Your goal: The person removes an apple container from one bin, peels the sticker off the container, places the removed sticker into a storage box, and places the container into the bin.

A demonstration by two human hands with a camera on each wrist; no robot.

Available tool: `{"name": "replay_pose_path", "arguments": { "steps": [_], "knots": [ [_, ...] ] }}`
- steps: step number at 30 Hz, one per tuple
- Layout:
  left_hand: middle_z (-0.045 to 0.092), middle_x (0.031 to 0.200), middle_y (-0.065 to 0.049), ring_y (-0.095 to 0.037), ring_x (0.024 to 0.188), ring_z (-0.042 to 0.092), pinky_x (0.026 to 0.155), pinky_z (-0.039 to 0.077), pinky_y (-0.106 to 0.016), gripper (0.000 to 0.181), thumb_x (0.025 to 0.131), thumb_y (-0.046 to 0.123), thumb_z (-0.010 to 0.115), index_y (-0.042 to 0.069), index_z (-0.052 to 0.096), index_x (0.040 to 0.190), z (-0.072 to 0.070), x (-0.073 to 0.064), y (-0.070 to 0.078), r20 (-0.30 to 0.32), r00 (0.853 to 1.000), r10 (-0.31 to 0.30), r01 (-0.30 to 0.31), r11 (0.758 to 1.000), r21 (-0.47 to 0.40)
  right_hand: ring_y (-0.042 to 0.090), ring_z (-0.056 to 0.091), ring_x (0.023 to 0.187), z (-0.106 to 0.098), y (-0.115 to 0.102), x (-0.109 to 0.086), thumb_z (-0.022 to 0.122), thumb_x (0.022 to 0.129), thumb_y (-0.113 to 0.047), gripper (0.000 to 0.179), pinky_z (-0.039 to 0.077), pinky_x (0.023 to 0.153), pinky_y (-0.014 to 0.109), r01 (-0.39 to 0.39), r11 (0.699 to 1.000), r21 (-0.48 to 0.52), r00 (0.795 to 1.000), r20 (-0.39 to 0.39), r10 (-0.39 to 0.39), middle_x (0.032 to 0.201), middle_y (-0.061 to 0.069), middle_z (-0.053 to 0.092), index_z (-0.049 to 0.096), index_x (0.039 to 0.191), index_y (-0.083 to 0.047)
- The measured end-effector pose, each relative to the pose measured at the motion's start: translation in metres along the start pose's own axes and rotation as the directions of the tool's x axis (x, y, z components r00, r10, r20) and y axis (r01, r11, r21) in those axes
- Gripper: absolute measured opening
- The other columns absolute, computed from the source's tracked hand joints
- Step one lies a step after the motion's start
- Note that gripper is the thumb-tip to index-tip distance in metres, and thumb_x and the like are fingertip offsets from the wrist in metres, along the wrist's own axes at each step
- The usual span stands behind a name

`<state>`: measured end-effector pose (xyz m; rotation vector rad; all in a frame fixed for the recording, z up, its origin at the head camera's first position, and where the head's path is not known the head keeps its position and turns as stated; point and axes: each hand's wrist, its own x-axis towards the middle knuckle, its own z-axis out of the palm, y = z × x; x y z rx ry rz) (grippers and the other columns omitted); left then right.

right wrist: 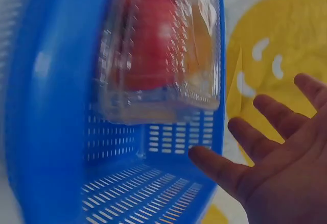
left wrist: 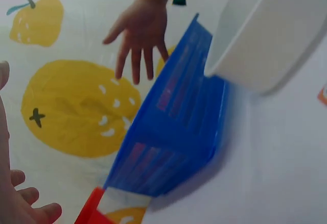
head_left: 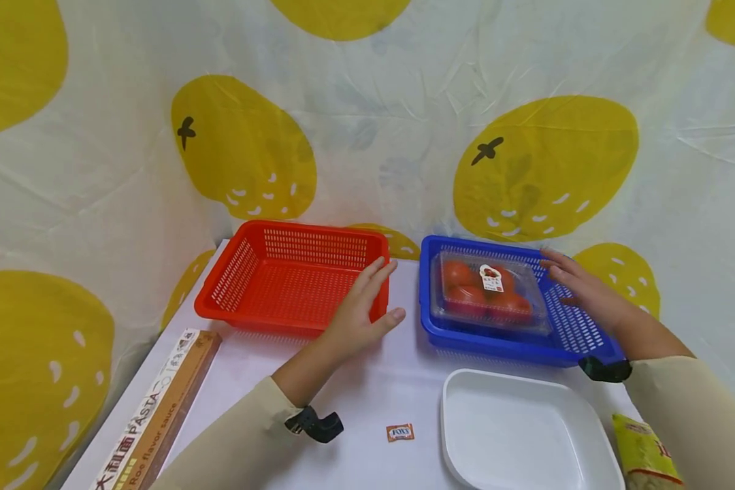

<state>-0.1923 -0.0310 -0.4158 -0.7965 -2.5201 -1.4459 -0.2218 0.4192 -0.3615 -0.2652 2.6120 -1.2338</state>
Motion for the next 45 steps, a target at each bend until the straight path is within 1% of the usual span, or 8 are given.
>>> {"name": "replay_pose_path", "arguments": {
  "steps": [7, 10, 14, 17, 23, 30, 39, 45],
  "knots": [
    [0.025, 0.176, 0.001, -0.023, 0.160, 0.029, 0.120, 0.040, -0.056, 0.079, 0.101, 0.043, 0.068, 0.032, 0.030, 0.169, 0.024, 0.001, 0.016, 0.071, 0.997, 0.007, 0.005, 0.984, -0.176, 0.057, 0.022, 0.152, -0.019, 0.020, 0.019, 0.020, 0.113, -0.056, 0.070, 0.046, 0.111, 0.065, -0.031, 0.992, 0.125, 0.999, 0.013, 0.030, 0.174, 0.029, 0.012, 0.005, 0.174, -0.025],
    [0.023, 0.176, 0.003, -0.019, 0.160, 0.028, 0.120, 0.041, -0.047, 0.078, 0.102, 0.039, 0.068, 0.028, 0.029, 0.170, 0.031, 0.004, 0.021, 0.103, 0.995, 0.000, 0.026, 0.969, -0.247, 0.052, 0.029, 0.150, -0.027, 0.021, 0.023, 0.019, 0.114, -0.056, 0.070, 0.054, 0.103, 0.042, -0.024, 0.996, 0.087, 1.000, 0.011, 0.023, 0.172, 0.027, 0.019, 0.012, 0.173, -0.019],
    [0.026, 0.175, 0.005, -0.016, 0.159, 0.028, 0.122, 0.040, -0.047, 0.075, 0.104, 0.035, 0.066, 0.024, 0.031, 0.169, 0.039, 0.010, 0.024, 0.108, 0.994, -0.009, 0.043, 0.948, -0.316, 0.035, 0.043, 0.142, -0.033, 0.021, 0.031, 0.020, 0.116, -0.051, 0.071, 0.054, 0.097, 0.029, 0.015, 0.997, 0.072, 1.000, 0.014, -0.016, 0.167, 0.023, 0.031, 0.017, 0.170, -0.006],
    [0.026, 0.175, 0.003, -0.020, 0.159, 0.030, 0.121, 0.040, -0.050, 0.074, 0.104, 0.034, 0.067, 0.025, 0.033, 0.168, 0.048, 0.010, 0.023, 0.116, 0.992, -0.050, 0.086, 0.941, -0.326, 0.032, 0.045, 0.142, -0.031, 0.031, 0.041, 0.023, 0.116, -0.050, 0.071, 0.054, 0.104, 0.040, 0.009, 0.997, 0.081, 1.000, 0.028, -0.012, 0.166, 0.021, 0.035, 0.019, 0.169, -0.005],
    [0.017, 0.178, -0.003, -0.030, 0.156, 0.035, 0.118, 0.044, -0.050, 0.076, 0.101, 0.041, 0.070, 0.030, 0.035, 0.167, 0.062, 0.000, 0.020, 0.143, 0.976, -0.162, 0.197, 0.937, -0.288, 0.057, 0.029, 0.150, -0.013, 0.059, 0.055, 0.029, 0.116, -0.049, 0.071, 0.036, 0.113, 0.077, -0.047, 0.995, 0.090, 0.997, 0.068, 0.041, 0.170, 0.031, 0.023, 0.017, 0.170, -0.005],
    [0.015, 0.178, -0.003, -0.034, 0.157, 0.035, 0.116, 0.045, -0.054, 0.078, 0.099, 0.042, 0.073, 0.025, 0.037, 0.166, 0.083, 0.005, 0.011, 0.098, 0.973, -0.209, 0.230, 0.912, -0.340, 0.064, 0.024, 0.148, -0.004, 0.062, 0.057, 0.038, 0.114, -0.050, 0.078, 0.037, 0.111, 0.077, -0.114, 0.989, 0.096, 0.990, 0.098, 0.104, 0.170, 0.034, 0.012, 0.007, 0.170, -0.005],
    [0.022, 0.176, -0.007, -0.032, 0.160, 0.027, 0.124, 0.033, -0.058, 0.076, 0.099, 0.044, 0.074, 0.027, 0.040, 0.164, 0.105, 0.016, 0.003, 0.063, 0.947, -0.315, 0.319, 0.900, -0.297, 0.058, 0.021, 0.151, 0.007, 0.085, 0.067, 0.045, 0.111, -0.055, 0.090, 0.030, 0.118, 0.074, -0.252, 0.942, 0.219, 0.959, 0.184, 0.214, 0.170, 0.033, 0.007, -0.010, 0.170, -0.016],
    [0.031, 0.172, -0.006, -0.031, 0.158, 0.033, 0.121, 0.037, -0.059, 0.076, 0.100, 0.040, 0.074, 0.032, 0.037, 0.165, 0.111, 0.014, -0.010, 0.065, 0.942, -0.328, 0.333, 0.905, -0.264, 0.053, 0.026, 0.149, 0.017, 0.088, 0.077, 0.047, 0.111, -0.054, 0.091, 0.028, 0.122, 0.069, -0.234, 0.941, 0.245, 0.962, 0.199, 0.187, 0.170, 0.032, 0.004, -0.017, 0.169, -0.024]
  ]
}}
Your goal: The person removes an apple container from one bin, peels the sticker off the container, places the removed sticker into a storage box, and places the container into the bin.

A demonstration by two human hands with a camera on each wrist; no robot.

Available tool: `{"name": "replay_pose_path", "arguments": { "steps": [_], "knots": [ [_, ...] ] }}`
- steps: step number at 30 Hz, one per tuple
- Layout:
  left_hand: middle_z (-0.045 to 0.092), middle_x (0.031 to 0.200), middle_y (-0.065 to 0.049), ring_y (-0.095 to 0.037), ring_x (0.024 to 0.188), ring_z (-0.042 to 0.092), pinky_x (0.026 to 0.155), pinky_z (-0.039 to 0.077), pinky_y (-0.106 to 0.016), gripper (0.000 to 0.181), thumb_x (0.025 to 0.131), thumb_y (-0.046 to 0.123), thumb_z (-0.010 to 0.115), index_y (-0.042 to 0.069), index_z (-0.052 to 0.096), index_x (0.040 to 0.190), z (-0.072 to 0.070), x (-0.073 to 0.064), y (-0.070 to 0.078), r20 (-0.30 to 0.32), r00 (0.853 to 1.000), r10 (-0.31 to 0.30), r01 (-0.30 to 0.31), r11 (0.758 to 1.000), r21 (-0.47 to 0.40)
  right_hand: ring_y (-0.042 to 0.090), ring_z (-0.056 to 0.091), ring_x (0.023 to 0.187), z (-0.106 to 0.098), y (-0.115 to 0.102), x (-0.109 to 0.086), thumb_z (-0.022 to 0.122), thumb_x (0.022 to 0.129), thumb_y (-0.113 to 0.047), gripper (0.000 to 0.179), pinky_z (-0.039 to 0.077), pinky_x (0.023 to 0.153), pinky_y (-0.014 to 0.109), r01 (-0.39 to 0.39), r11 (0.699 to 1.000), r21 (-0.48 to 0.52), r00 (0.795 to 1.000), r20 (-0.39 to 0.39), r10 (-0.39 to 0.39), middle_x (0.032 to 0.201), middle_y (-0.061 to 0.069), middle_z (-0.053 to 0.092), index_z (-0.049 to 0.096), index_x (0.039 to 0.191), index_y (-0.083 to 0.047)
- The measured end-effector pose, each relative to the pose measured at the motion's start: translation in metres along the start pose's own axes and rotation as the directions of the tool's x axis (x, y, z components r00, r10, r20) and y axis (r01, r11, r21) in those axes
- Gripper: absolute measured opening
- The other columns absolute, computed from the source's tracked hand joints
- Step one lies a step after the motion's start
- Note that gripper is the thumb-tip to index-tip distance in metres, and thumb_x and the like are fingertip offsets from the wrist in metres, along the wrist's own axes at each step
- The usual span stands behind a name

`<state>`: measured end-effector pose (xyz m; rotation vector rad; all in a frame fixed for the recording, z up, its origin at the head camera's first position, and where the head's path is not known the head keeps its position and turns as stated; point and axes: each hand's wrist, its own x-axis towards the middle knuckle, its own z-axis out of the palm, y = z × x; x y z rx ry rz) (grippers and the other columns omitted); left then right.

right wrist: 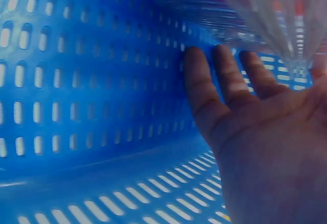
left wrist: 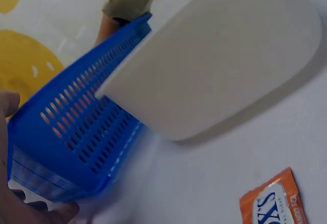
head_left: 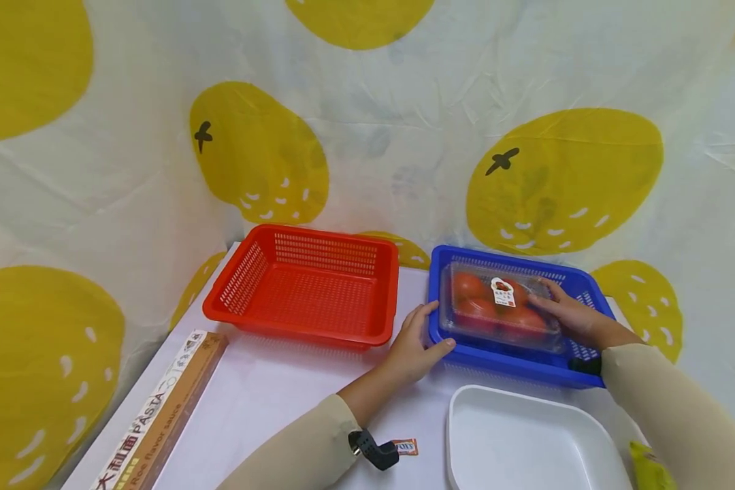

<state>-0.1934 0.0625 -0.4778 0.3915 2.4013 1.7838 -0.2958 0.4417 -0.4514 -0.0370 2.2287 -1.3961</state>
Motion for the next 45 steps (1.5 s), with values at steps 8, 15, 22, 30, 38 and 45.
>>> {"name": "replay_pose_path", "arguments": {
  "steps": [8, 15, 22, 30, 38, 45],
  "knots": [
    [0.032, 0.171, -0.001, -0.029, 0.157, 0.034, 0.121, 0.039, -0.055, 0.079, 0.101, 0.044, 0.073, 0.051, 0.028, 0.165, 0.002, 0.004, -0.020, 0.045, 0.999, 0.004, 0.001, 0.994, -0.109, 0.040, 0.039, 0.141, 0.001, -0.004, 0.006, 0.043, 0.112, -0.052, 0.081, 0.048, 0.110, 0.044, 0.031, 0.996, 0.080, 0.999, 0.027, -0.033, 0.170, 0.026, 0.005, -0.013, 0.167, -0.033],
    [0.034, 0.170, 0.000, -0.026, 0.156, 0.036, 0.121, 0.040, -0.051, 0.081, 0.101, 0.041, 0.074, 0.049, 0.026, 0.166, 0.004, 0.005, -0.022, 0.086, 0.996, 0.024, -0.013, 0.992, -0.125, 0.015, 0.064, 0.115, 0.002, -0.004, -0.003, 0.042, 0.115, -0.045, 0.064, 0.059, 0.096, 0.037, 0.038, 0.960, 0.276, 0.999, 0.013, -0.044, 0.164, 0.015, 0.015, 0.000, 0.162, -0.046],
    [0.038, 0.167, -0.001, -0.026, 0.154, 0.040, 0.122, 0.040, -0.050, 0.081, 0.099, 0.040, 0.076, 0.046, 0.029, 0.165, 0.002, 0.007, -0.021, 0.090, 0.996, 0.026, -0.017, 0.995, -0.103, 0.018, 0.067, 0.113, -0.001, -0.006, -0.006, 0.045, 0.115, -0.035, 0.067, 0.062, 0.095, 0.043, 0.033, 0.918, 0.396, 0.999, 0.006, -0.038, 0.153, 0.002, 0.027, 0.003, 0.167, -0.046],
    [0.040, 0.167, -0.001, -0.028, 0.155, 0.038, 0.123, 0.035, -0.059, 0.080, 0.095, 0.047, 0.079, 0.049, 0.035, 0.162, -0.003, 0.010, -0.015, 0.077, 0.997, -0.033, 0.031, 0.999, 0.030, 0.018, 0.067, 0.112, -0.004, -0.005, -0.005, 0.046, 0.115, -0.028, 0.053, 0.063, 0.093, 0.043, 0.053, 0.914, 0.402, 0.999, -0.013, -0.052, 0.146, -0.002, 0.032, 0.021, 0.160, -0.046],
    [0.048, 0.163, 0.003, -0.025, 0.150, 0.047, 0.120, 0.042, -0.051, 0.080, 0.096, 0.046, 0.080, 0.048, 0.034, 0.161, -0.004, 0.012, -0.015, 0.099, 0.995, -0.010, 0.008, 1.000, 0.019, 0.016, 0.066, 0.112, -0.008, -0.009, -0.007, 0.047, 0.116, -0.027, 0.052, 0.063, 0.092, 0.042, 0.086, 0.918, 0.388, 0.996, -0.030, -0.081, 0.145, -0.004, 0.037, 0.025, 0.159, -0.045],
    [0.054, 0.158, 0.007, -0.023, 0.140, 0.057, 0.111, 0.052, -0.050, 0.079, 0.095, 0.048, 0.080, 0.056, 0.034, 0.158, -0.003, 0.011, -0.013, 0.088, 0.995, -0.055, 0.051, 0.998, 0.046, 0.013, 0.068, 0.111, -0.011, -0.010, -0.010, 0.045, 0.116, -0.021, 0.047, 0.063, 0.090, 0.039, 0.163, 0.894, 0.416, 0.986, -0.047, -0.158, 0.137, -0.011, 0.053, 0.029, 0.155, -0.041]
  ]
}}
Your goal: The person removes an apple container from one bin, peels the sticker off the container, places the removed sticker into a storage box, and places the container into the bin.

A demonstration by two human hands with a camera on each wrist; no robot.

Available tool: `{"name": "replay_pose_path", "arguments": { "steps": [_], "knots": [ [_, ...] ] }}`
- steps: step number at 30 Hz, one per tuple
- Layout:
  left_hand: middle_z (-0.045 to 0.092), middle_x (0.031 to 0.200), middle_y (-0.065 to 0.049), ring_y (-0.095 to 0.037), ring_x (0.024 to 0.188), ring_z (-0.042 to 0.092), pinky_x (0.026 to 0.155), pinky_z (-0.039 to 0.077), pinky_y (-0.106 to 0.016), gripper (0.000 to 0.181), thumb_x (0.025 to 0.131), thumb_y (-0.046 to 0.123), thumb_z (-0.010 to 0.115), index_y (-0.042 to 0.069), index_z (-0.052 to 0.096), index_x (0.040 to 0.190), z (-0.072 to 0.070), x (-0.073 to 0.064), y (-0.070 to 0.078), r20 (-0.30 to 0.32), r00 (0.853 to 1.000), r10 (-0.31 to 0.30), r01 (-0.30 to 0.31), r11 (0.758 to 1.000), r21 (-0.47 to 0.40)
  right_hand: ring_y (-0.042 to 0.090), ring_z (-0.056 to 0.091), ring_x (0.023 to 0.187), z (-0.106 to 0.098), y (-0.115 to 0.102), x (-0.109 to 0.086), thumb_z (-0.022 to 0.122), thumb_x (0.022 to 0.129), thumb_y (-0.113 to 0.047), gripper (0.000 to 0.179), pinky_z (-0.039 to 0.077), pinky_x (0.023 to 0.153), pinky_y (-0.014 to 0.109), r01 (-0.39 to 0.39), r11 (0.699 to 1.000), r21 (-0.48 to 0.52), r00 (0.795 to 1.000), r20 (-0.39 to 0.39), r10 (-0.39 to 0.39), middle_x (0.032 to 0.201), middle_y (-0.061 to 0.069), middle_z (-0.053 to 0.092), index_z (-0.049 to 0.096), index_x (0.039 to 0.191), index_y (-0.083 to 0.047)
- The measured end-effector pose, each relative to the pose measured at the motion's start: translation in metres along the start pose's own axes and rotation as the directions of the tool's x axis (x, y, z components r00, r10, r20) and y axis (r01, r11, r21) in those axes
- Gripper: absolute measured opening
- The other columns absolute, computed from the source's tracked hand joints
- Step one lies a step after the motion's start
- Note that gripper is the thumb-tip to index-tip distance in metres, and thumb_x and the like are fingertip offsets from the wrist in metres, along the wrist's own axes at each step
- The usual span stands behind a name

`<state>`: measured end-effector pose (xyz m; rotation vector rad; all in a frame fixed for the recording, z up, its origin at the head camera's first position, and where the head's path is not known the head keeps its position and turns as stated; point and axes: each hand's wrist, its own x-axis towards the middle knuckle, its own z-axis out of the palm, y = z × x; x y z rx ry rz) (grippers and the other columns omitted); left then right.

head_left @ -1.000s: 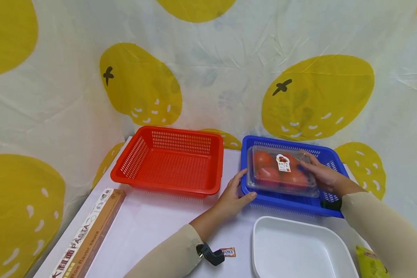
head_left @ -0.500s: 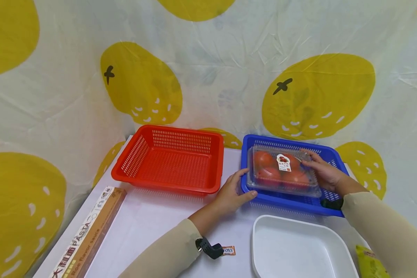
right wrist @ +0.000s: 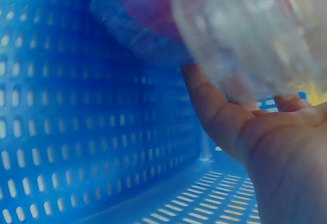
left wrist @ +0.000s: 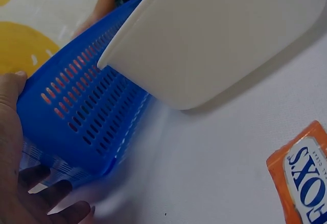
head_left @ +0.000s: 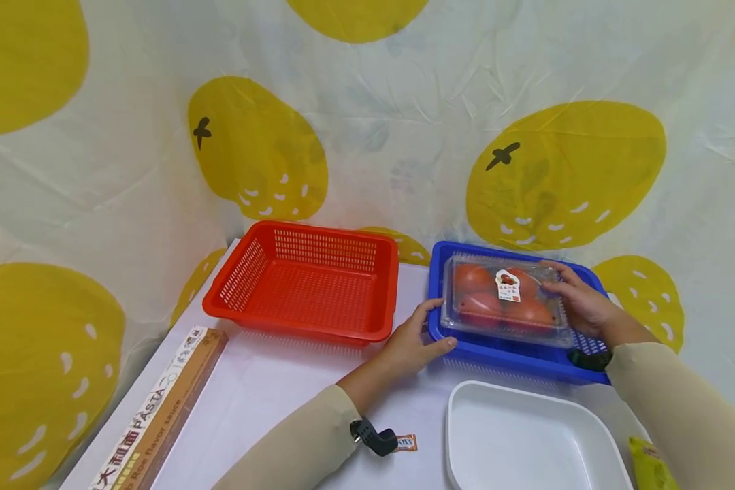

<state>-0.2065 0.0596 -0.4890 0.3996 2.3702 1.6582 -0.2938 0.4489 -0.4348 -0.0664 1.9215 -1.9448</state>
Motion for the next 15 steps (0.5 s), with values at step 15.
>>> {"name": "replay_pose_path", "arguments": {
  "steps": [15],
  "knots": [
    [0.057, 0.155, -0.001, -0.021, 0.130, 0.064, 0.104, 0.057, -0.043, 0.081, 0.094, 0.048, 0.081, 0.052, 0.034, 0.160, 0.002, 0.001, 0.002, -0.006, 1.000, -0.006, 0.005, 1.000, -0.018, 0.011, 0.066, 0.105, -0.002, -0.038, -0.024, 0.041, 0.116, -0.018, 0.041, 0.063, 0.084, 0.031, 0.145, 0.987, 0.072, 0.989, -0.036, -0.142, 0.140, -0.006, 0.035, 0.032, 0.147, -0.044]
  ]
}}
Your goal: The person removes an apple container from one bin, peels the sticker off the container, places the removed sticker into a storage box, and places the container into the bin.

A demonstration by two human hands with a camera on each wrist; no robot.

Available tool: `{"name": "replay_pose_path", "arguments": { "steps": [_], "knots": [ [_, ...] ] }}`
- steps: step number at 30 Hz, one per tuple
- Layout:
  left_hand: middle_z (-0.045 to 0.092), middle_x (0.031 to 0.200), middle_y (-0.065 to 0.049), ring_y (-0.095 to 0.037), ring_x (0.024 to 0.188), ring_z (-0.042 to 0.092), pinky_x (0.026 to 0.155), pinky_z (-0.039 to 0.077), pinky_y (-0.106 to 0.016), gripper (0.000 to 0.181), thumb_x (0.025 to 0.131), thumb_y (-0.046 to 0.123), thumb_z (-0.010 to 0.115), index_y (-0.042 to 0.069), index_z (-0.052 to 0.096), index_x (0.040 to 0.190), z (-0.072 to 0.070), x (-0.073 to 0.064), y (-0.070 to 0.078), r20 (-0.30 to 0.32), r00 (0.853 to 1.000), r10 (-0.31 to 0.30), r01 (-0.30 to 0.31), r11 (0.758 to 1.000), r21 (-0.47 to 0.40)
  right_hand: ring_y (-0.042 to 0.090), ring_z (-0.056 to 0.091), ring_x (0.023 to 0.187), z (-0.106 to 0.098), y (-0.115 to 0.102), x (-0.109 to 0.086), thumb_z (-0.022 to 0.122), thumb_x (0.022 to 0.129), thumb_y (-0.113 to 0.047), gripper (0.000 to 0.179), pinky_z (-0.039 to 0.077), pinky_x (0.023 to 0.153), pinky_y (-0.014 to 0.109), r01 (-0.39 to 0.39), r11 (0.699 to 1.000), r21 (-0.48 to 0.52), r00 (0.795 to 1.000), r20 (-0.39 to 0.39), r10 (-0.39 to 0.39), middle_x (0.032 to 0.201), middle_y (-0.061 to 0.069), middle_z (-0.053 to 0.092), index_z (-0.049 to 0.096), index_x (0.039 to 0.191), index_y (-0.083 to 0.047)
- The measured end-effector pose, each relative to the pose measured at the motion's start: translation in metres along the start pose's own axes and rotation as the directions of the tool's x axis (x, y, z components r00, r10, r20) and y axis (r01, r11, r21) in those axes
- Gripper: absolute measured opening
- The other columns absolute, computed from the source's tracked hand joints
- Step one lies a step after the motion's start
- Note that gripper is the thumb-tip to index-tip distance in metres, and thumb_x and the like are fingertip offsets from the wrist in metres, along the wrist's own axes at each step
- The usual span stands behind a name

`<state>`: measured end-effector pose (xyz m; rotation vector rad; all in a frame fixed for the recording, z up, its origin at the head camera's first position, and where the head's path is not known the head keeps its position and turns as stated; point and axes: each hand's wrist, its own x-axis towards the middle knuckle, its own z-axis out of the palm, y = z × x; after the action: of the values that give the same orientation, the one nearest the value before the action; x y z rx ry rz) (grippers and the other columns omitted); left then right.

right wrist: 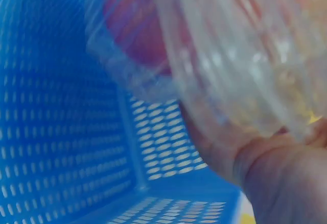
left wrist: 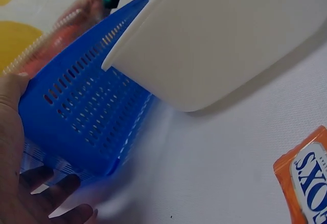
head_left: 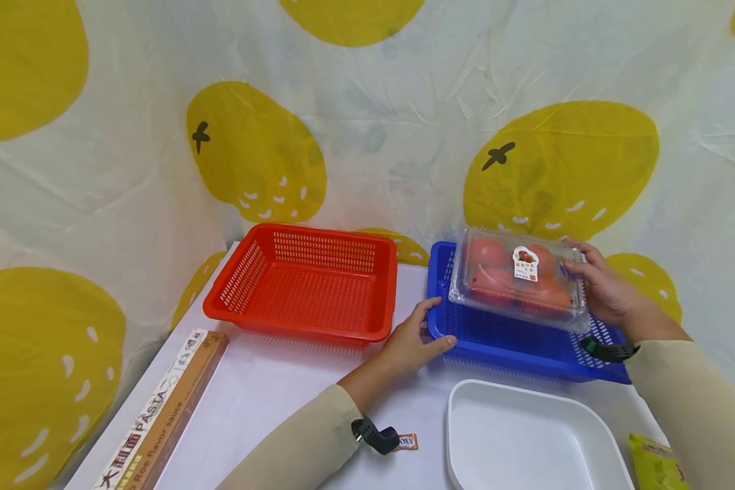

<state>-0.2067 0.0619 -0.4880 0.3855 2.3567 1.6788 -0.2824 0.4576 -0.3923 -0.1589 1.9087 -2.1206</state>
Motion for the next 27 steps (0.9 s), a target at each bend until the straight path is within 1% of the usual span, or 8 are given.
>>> {"name": "replay_pose_path", "arguments": {
  "steps": [4, 7, 11, 13, 16, 19, 24, 27],
  "knots": [
    [0.056, 0.157, 0.002, -0.020, 0.133, 0.062, 0.105, 0.056, -0.043, 0.082, 0.094, 0.050, 0.081, 0.053, 0.034, 0.161, 0.000, 0.000, 0.004, -0.004, 1.000, -0.020, 0.020, 1.000, 0.011, 0.014, 0.070, 0.101, 0.008, -0.023, -0.014, 0.041, 0.116, -0.016, 0.039, 0.064, 0.080, 0.031, 0.063, 0.997, 0.049, 0.998, 0.012, -0.063, 0.134, -0.008, 0.048, 0.033, 0.147, -0.039],
    [0.050, 0.161, 0.002, -0.022, 0.141, 0.056, 0.111, 0.052, -0.049, 0.083, 0.094, 0.054, 0.079, 0.051, 0.032, 0.163, -0.001, -0.002, 0.008, -0.017, 1.000, -0.005, 0.007, 0.998, 0.069, 0.016, 0.071, 0.100, 0.015, -0.039, -0.027, 0.039, 0.116, -0.013, 0.040, 0.065, 0.078, 0.032, 0.092, 0.992, 0.085, 0.995, 0.040, -0.095, 0.130, -0.007, 0.055, 0.031, 0.148, -0.036],
    [0.033, 0.172, -0.002, -0.030, 0.154, 0.041, 0.115, 0.045, -0.060, 0.082, 0.096, 0.060, 0.072, 0.050, 0.029, 0.165, -0.004, -0.009, 0.017, -0.037, 0.999, 0.041, -0.034, 0.985, 0.166, 0.017, 0.071, 0.103, 0.025, -0.056, -0.050, 0.036, 0.117, -0.015, 0.042, 0.065, 0.080, 0.035, 0.052, 0.995, 0.081, 0.997, 0.047, -0.055, 0.133, -0.008, 0.053, 0.025, 0.151, -0.039],
    [0.024, 0.176, -0.002, -0.034, 0.157, 0.035, 0.115, 0.041, -0.066, 0.079, 0.097, 0.061, 0.070, 0.053, 0.030, 0.164, -0.007, -0.015, 0.024, -0.047, 0.997, 0.060, -0.051, 0.985, 0.167, 0.018, 0.071, 0.104, 0.031, -0.062, -0.062, 0.036, 0.117, -0.018, 0.044, 0.065, 0.081, 0.037, 0.013, 0.998, 0.062, 0.999, 0.028, -0.015, 0.135, -0.009, 0.052, 0.022, 0.152, -0.042],
    [0.016, 0.178, 0.003, -0.034, 0.159, 0.029, 0.113, 0.039, -0.072, 0.073, 0.098, 0.060, 0.068, 0.060, 0.030, 0.160, -0.011, -0.027, 0.038, -0.054, 0.996, 0.072, -0.067, 0.993, 0.103, 0.020, 0.071, 0.104, 0.039, -0.065, -0.080, 0.036, 0.117, -0.018, 0.046, 0.066, 0.081, 0.040, -0.014, 0.995, 0.102, 1.000, 0.023, 0.011, 0.134, -0.009, 0.052, 0.019, 0.151, -0.043],
    [0.019, 0.177, 0.007, -0.032, 0.160, 0.028, 0.114, 0.037, -0.073, 0.069, 0.100, 0.058, 0.067, 0.060, 0.031, 0.159, -0.018, -0.039, 0.054, -0.052, 0.994, 0.101, -0.102, 0.995, -0.017, 0.022, 0.073, 0.105, 0.050, -0.065, -0.094, 0.035, 0.117, -0.015, 0.046, 0.066, 0.081, 0.043, -0.012, 0.987, 0.157, 0.999, 0.053, 0.003, 0.133, -0.008, 0.055, 0.019, 0.151, -0.041],
    [0.026, 0.175, 0.006, -0.030, 0.161, 0.025, 0.122, 0.029, -0.068, 0.072, 0.101, 0.061, 0.063, 0.041, 0.033, 0.164, -0.038, -0.051, 0.073, -0.048, 0.974, 0.222, -0.227, 0.955, -0.188, 0.024, 0.073, 0.111, 0.070, -0.054, -0.110, 0.027, 0.117, -0.010, 0.045, 0.065, 0.084, 0.042, 0.000, 0.971, 0.241, 0.986, 0.160, -0.040, 0.133, -0.003, 0.061, 0.022, 0.153, -0.036],
    [0.029, 0.174, 0.002, -0.033, 0.161, 0.026, 0.125, 0.026, -0.064, 0.075, 0.102, 0.061, 0.061, 0.031, 0.034, 0.165, -0.053, -0.053, 0.082, -0.036, 0.955, 0.293, -0.293, 0.929, -0.226, 0.024, 0.073, 0.112, 0.084, -0.045, -0.120, 0.029, 0.117, -0.011, 0.045, 0.065, 0.086, 0.042, -0.019, 0.970, 0.244, 0.990, 0.140, -0.016, 0.133, -0.004, 0.061, 0.026, 0.153, -0.038]
  ]
}}
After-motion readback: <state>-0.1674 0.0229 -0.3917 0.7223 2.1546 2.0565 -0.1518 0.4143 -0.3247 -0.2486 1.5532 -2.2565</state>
